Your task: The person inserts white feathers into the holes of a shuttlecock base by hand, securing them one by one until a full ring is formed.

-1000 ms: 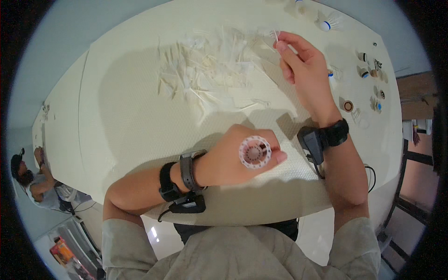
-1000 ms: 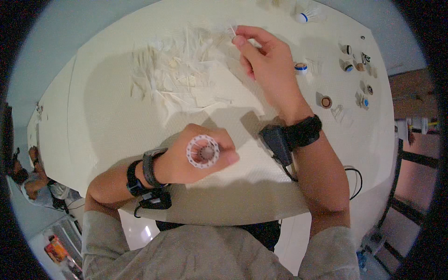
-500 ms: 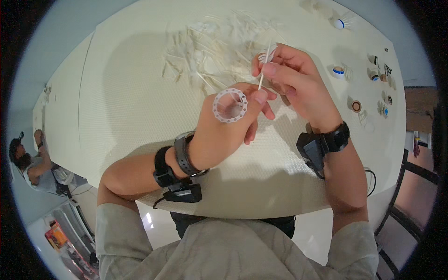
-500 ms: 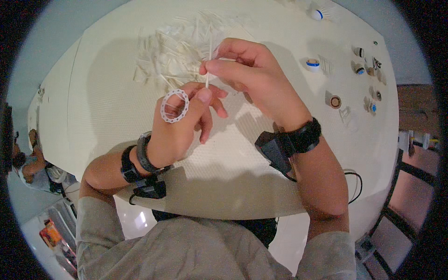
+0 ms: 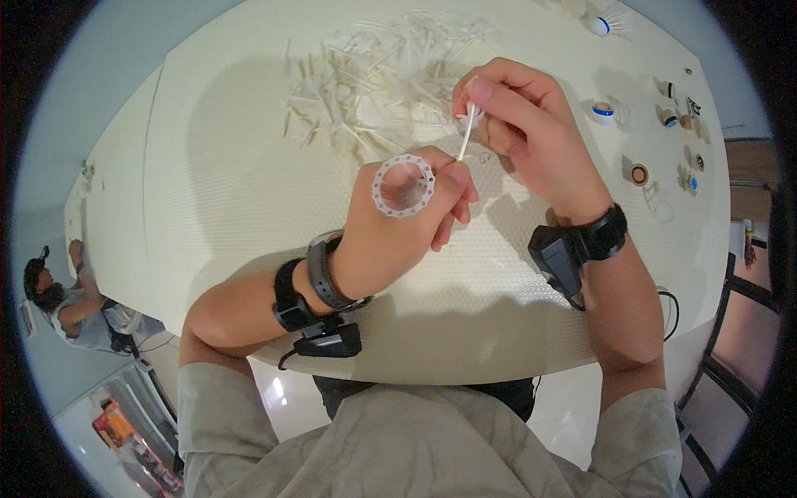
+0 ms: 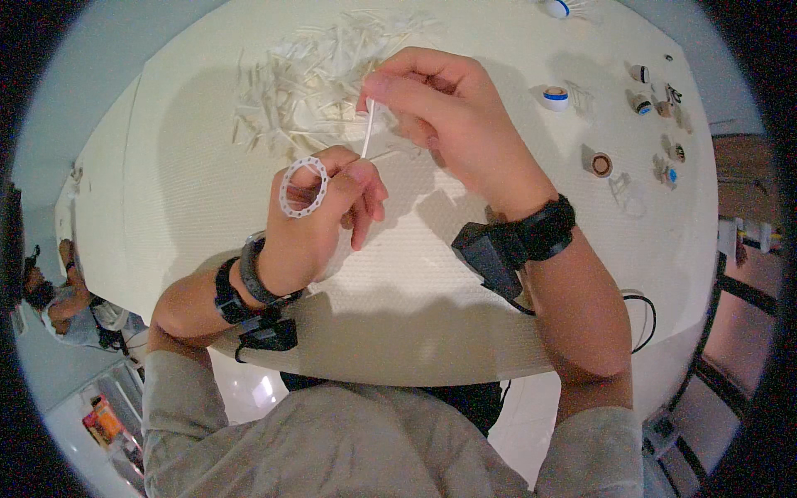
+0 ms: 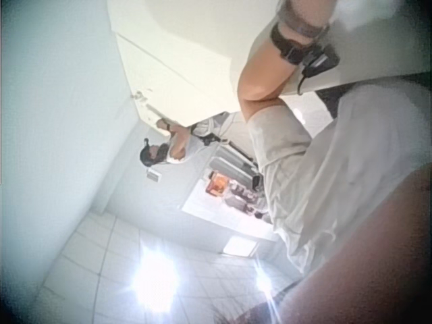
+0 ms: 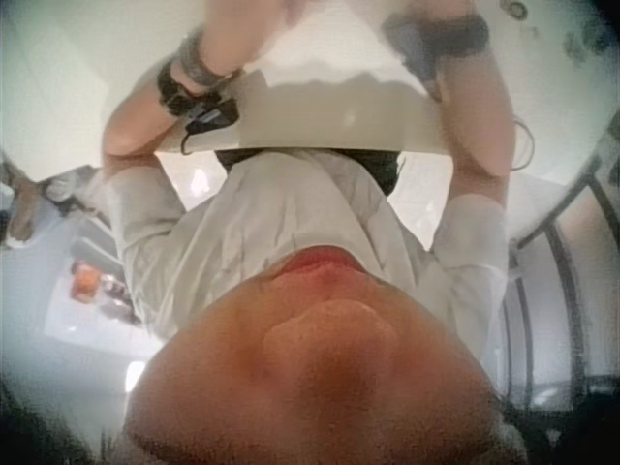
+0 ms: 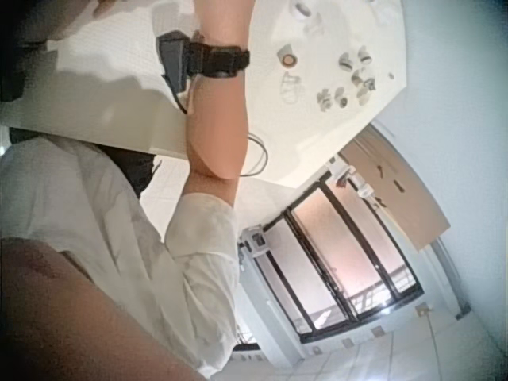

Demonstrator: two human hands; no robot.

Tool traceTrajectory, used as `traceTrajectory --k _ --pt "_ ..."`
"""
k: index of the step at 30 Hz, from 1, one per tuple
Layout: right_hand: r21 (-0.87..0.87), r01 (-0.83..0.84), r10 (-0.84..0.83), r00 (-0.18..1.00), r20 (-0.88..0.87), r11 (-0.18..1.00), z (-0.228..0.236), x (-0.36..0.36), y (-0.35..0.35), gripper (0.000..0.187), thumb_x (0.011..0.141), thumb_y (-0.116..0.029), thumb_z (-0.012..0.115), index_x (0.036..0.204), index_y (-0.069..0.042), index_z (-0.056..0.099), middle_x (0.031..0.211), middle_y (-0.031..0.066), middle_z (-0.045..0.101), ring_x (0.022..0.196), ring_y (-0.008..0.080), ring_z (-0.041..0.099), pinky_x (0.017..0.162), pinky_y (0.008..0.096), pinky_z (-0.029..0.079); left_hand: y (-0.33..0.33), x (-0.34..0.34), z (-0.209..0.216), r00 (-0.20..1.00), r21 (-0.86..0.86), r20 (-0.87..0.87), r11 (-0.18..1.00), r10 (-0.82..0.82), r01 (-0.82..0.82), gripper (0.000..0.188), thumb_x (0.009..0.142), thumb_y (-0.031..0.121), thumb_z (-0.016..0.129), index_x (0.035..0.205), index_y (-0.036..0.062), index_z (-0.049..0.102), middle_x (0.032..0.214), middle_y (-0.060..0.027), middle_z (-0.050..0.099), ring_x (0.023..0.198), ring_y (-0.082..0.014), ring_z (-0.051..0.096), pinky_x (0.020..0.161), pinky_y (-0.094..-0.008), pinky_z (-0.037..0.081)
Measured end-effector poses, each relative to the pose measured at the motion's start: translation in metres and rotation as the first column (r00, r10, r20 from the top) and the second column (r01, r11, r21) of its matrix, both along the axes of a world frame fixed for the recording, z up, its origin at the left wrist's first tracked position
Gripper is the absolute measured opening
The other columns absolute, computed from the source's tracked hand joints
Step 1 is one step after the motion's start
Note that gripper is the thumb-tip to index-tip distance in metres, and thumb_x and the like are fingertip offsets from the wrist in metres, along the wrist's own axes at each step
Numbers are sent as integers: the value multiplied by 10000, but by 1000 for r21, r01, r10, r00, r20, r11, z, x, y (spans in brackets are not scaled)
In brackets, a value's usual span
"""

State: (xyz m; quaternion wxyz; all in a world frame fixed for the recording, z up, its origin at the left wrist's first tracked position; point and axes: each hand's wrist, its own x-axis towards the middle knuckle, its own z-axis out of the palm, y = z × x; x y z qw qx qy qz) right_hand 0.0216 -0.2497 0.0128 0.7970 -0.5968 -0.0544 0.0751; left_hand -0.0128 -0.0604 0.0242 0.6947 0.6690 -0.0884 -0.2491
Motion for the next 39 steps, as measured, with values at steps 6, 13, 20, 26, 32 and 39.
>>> traceTrajectory --k 6,13,20,26,32,39 --pt "94 11 -9 1000 -28 995 7 0 -3 204 962 -227 653 999 -39 723 724 -31 620 503 8 321 450 205 232 0 -1 -2 1000 -30 -28 999 15 -16 296 1023 248 569 878 1 644 693 -59 615 495 -105 537 446 -235 409" --pt "-303 -119 159 981 110 946 5 -4 0 269 927 -156 641 1132 17 640 983 85 694 509 6 437 462 167 291 -2 0 -3 997 -68 -67 997 38 -42 286 1021 254 574 906 2 644 686 -49 607 495 -101 532 427 -237 389" --pt "-145 -252 260 965 35 957 3 -3 -3 276 891 -222 738 1108 -58 695 800 -42 678 603 -10 515 509 180 312 1 0 -2 999 -49 -24 998 27 -28 230 1009 205 598 916 1 645 675 -31 594 479 -83 507 417 -232 363" --pt "-75 -225 225 974 -8 971 4 -3 -3 254 898 -222 735 1076 -46 694 749 -45 641 580 -9 472 504 177 299 1 -1 -7 999 -51 34 999 16 -14 204 1014 190 603 952 -1 635 675 -19 585 470 -67 486 413 -234 362" --pt "-42 -210 207 977 -57 977 3 -2 -6 189 921 -230 719 869 -60 656 694 -31 592 518 11 432 457 196 288 0 -2 -6 999 -29 31 999 43 -42 171 1000 165 631 960 -1 628 705 -26 610 495 -65 507 418 -232 375" --pt "-37 -155 154 987 -39 987 4 -2 -7 204 934 -197 698 806 -57 623 673 -16 565 495 15 404 445 203 265 2 -1 -6 999 -20 31 999 32 -31 134 989 130 638 948 5 610 814 -65 675 513 -66 523 417 -235 393"
